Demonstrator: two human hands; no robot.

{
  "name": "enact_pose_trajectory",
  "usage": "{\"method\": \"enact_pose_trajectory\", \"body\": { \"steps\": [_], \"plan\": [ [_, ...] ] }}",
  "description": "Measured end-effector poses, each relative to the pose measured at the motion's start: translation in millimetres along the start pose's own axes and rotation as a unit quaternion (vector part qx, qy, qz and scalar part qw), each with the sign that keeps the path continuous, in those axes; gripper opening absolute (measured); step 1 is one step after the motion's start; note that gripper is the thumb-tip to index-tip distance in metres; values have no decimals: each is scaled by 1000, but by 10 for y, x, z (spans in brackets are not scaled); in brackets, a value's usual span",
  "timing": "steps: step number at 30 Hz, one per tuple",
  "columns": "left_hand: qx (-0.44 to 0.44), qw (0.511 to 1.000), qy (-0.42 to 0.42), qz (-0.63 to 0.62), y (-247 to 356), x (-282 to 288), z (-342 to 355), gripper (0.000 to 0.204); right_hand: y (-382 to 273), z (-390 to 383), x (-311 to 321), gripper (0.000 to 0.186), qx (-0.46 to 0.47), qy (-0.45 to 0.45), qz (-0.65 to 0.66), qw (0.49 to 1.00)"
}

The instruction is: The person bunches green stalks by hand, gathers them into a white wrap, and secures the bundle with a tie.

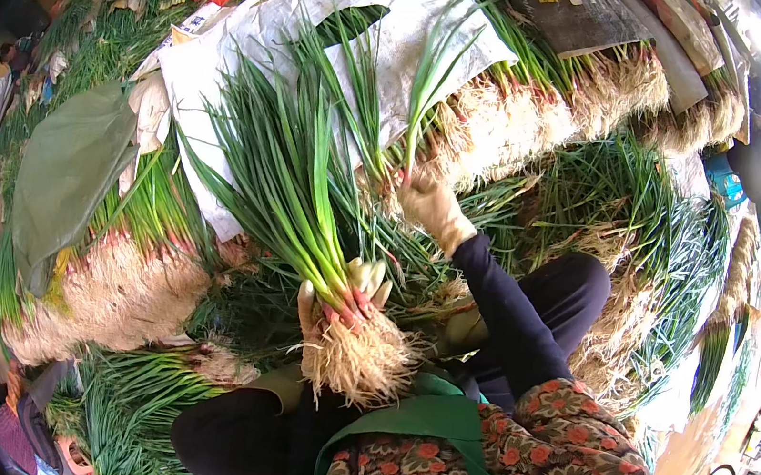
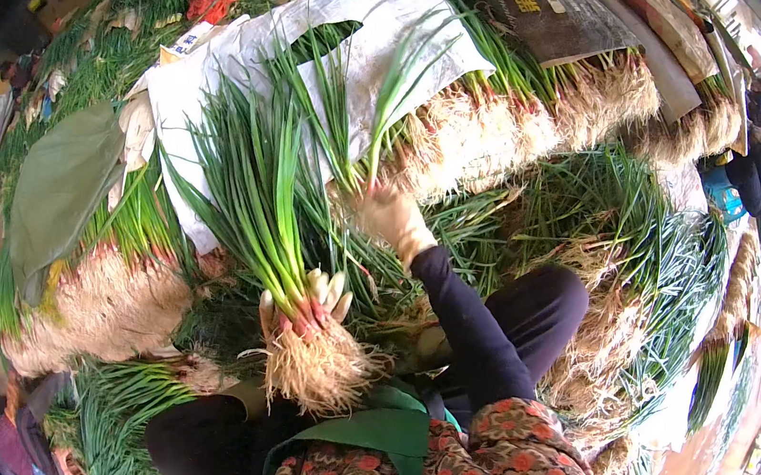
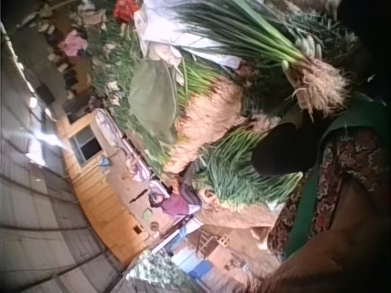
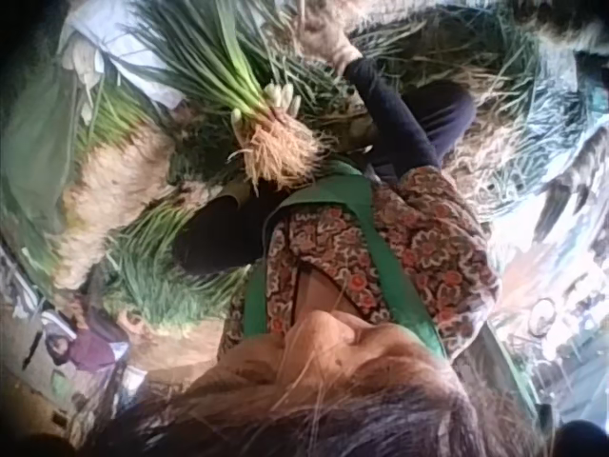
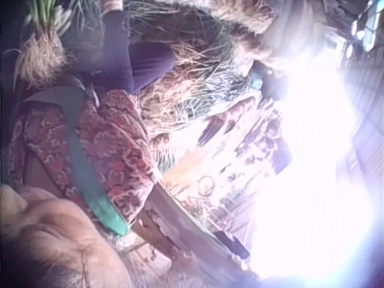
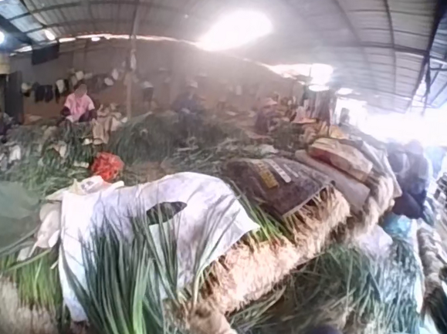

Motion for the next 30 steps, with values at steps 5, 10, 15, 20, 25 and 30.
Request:
{"method": "enact_pose_trajectory", "body": {
  "steps": [5,10,15,20,25,30],
  "plan": [
    [95,982,85,140,16,244,-35,55,761,-595,985,23,-223,-170,936,212],
    [27,979,166,118,-115,-145,6,45,355,-709,681,20,-298,14,927,226],
    [76,959,261,78,-113,-118,-121,54,469,-265,401,25,-317,-170,898,-254],
    [86,971,194,110,-12,212,-147,54,278,6,626,22,-314,-210,828,-414],
    [-30,989,137,50,-95,365,-75,56,-172,-42,983,27,-176,-200,814,-517],
    [-55,992,-44,106,188,793,-96,48,489,296,866,31,-99,-93,760,-635]
  ]
}}
Point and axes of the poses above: each hand's wrist, its own z-axis towards the middle knuckle, its own x-axis out of the back of the hand, y = z × x, the point moved 5 cm from there along z, towards the middle knuckle, and after that the axes turned 13 degrees about -x, right-handed, at the moved point
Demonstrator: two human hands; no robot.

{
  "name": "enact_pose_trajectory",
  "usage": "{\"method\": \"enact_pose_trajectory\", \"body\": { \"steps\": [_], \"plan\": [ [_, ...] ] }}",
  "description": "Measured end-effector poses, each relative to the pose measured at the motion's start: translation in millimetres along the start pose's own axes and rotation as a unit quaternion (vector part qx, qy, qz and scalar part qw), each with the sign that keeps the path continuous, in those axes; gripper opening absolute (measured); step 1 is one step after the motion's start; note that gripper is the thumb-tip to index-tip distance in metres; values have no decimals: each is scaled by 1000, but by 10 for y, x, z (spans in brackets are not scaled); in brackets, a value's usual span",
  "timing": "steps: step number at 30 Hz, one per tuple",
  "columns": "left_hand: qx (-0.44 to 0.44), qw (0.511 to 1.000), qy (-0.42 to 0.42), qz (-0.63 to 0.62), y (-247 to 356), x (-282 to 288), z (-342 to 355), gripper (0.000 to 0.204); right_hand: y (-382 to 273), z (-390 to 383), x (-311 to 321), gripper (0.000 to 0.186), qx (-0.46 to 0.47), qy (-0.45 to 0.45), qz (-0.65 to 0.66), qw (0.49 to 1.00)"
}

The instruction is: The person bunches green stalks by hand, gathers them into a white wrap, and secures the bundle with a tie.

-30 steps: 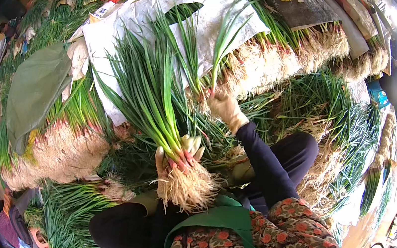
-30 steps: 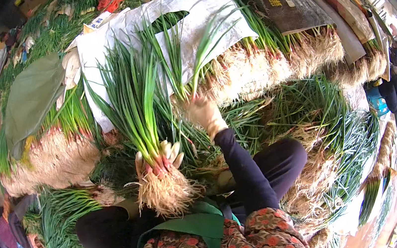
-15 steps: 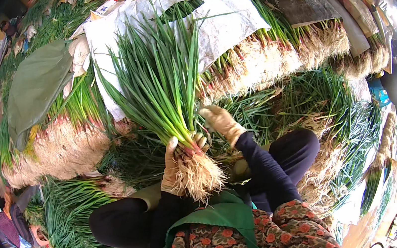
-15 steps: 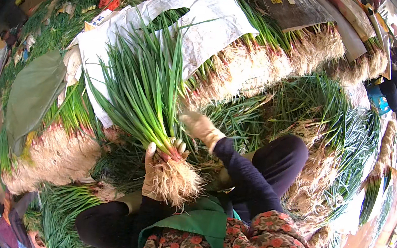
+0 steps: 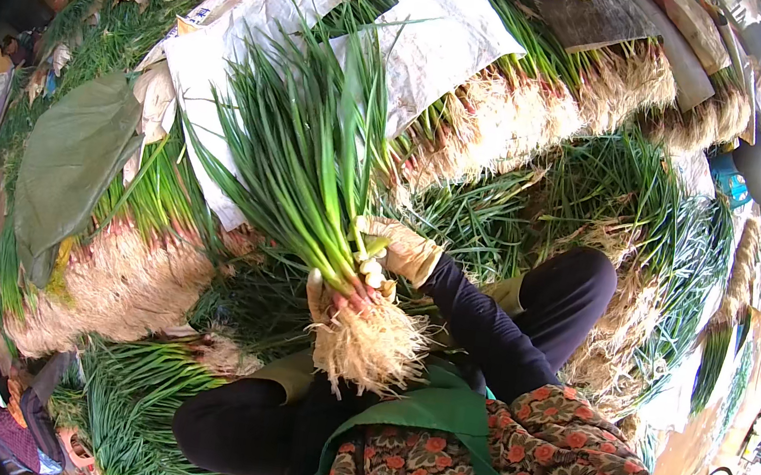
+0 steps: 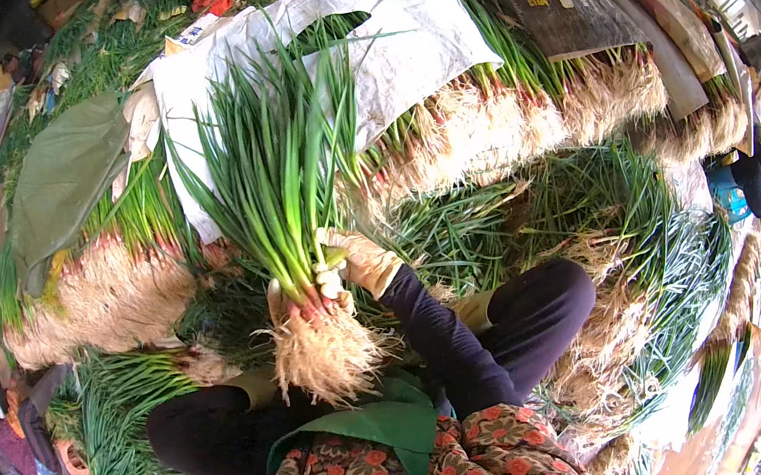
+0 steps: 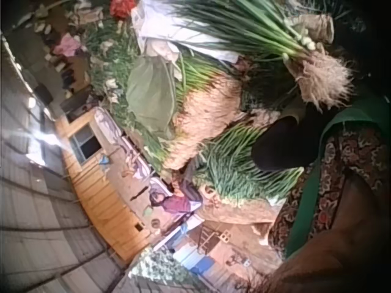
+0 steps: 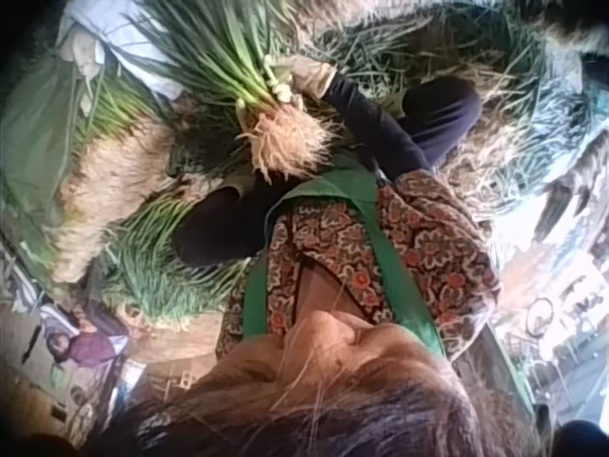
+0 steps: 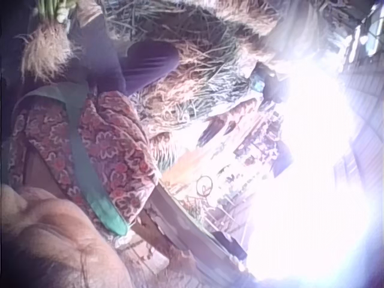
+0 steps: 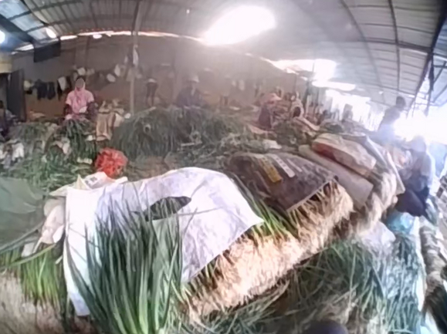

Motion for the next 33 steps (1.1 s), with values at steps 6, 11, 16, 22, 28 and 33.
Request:
{"method": "enact_pose_trajectory", "body": {
  "steps": [6,11,16,22,28,33],
  "plan": [
    [25,966,-92,-239,20,-441,230,46,452,310,423,39,86,134,-901,404],
    [5,974,-25,-226,59,-494,227,47,-571,-52,420,43,-28,382,-756,531],
    [2,985,30,-168,5,-592,183,48,-935,-125,552,44,128,449,-600,649],
    [-63,997,13,-41,5,-520,125,52,-726,-135,348,29,272,208,-580,739],
    [174,974,143,27,-48,-444,60,65,-8,-552,297,25,44,101,-406,907],
    [122,959,247,-60,-147,-679,78,61,-420,-990,751,24,123,259,-216,933]
  ]
}}
Point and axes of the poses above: each hand's wrist, its own z-axis towards the middle knuckle, its own x-axis out of the back of the hand, y = z × x, the point moved 5 cm from there along z, towards the middle knuckle, and after that the axes turned 13 degrees about -x, right-handed, at the moved point
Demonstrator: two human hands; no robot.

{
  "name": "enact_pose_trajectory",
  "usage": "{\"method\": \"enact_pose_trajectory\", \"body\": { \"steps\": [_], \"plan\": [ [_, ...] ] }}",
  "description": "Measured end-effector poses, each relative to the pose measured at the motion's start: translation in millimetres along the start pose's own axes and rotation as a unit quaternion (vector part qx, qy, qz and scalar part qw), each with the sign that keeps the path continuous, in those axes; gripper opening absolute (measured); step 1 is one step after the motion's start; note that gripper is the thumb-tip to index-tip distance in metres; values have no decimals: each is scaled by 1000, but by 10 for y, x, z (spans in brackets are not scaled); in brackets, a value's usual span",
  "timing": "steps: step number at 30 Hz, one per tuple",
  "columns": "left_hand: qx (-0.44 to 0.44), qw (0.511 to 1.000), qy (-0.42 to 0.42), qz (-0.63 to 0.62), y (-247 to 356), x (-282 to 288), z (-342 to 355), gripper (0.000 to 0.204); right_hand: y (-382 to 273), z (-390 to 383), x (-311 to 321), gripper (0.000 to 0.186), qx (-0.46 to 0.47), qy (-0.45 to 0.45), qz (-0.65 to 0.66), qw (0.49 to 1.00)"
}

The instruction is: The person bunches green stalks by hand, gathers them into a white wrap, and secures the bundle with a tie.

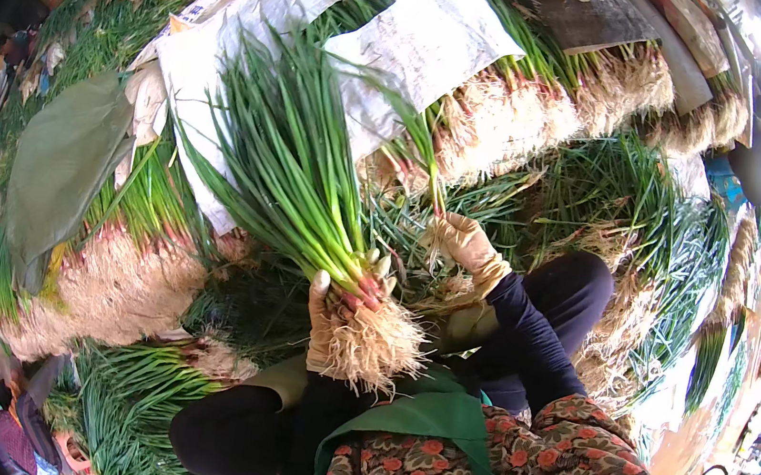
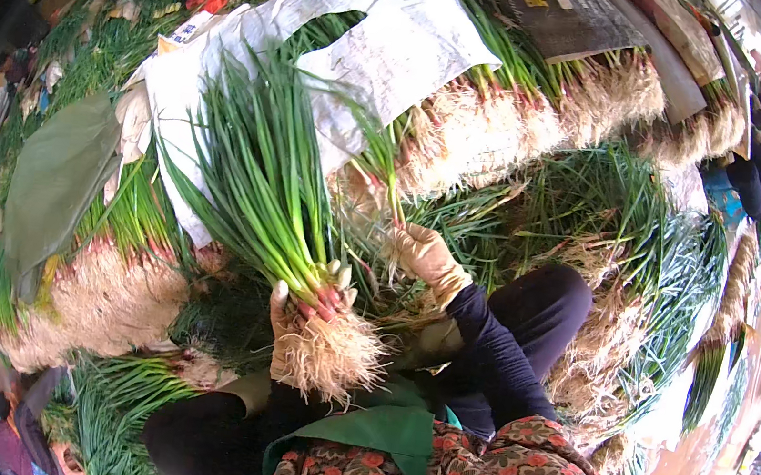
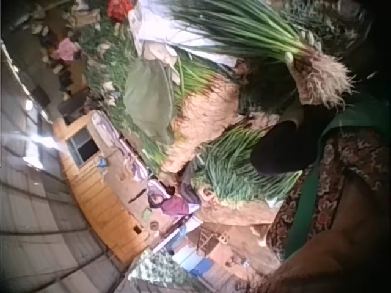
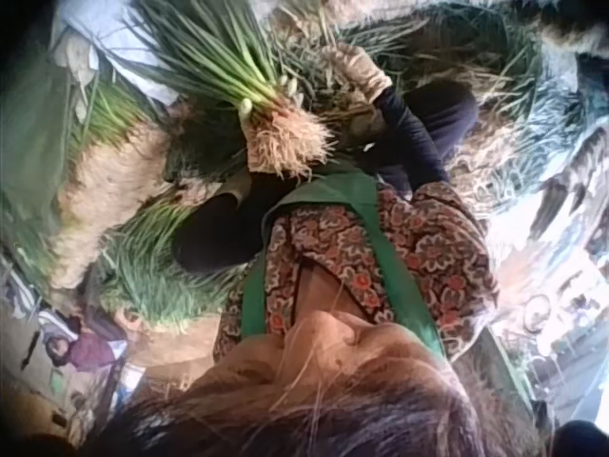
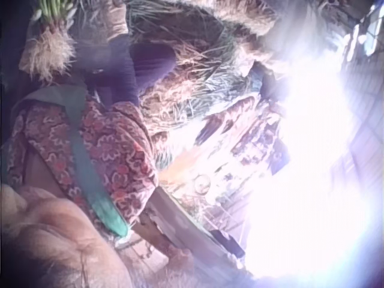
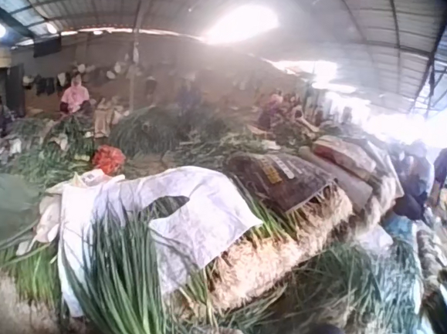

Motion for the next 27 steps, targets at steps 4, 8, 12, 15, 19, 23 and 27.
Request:
{"method": "enact_pose_trajectory", "body": {
  "steps": [4,8,12,15,19,23,27],
  "plan": [
    [-21,999,-41,0,-25,-64,-10,62,252,-10,-109,22,-163,-81,285,941],
    [-70,958,-273,52,64,-8,75,64,-170,-493,-655,31,11,-40,-403,914],
    [-31,993,-106,27,74,63,-30,63,-173,-514,-755,40,-9,-118,-506,855],
    [-32,995,-50,76,57,-204,-153,40,-82,-168,-509,57,-64,-197,-266,942],
    [8,998,-33,54,0,-185,-158,46,-84,162,-768,54,-65,-111,-192,973],
    [25,997,-7,72,46,-54,-168,49,-188,139,-861,40,113,80,-355,925],
    [9,997,16,74,53,93,-110,48,-131,-27,-722,25,158,105,-261,947]
  ]
}}
Point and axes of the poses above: each hand's wrist, its own z-axis towards the middle knuckle, its own x-axis out of the back of the hand, y = z × x, the point moved 5 cm from there along z, towards the middle knuckle, and after that the axes turned 13 degrees about -x, right-handed, at the moved point
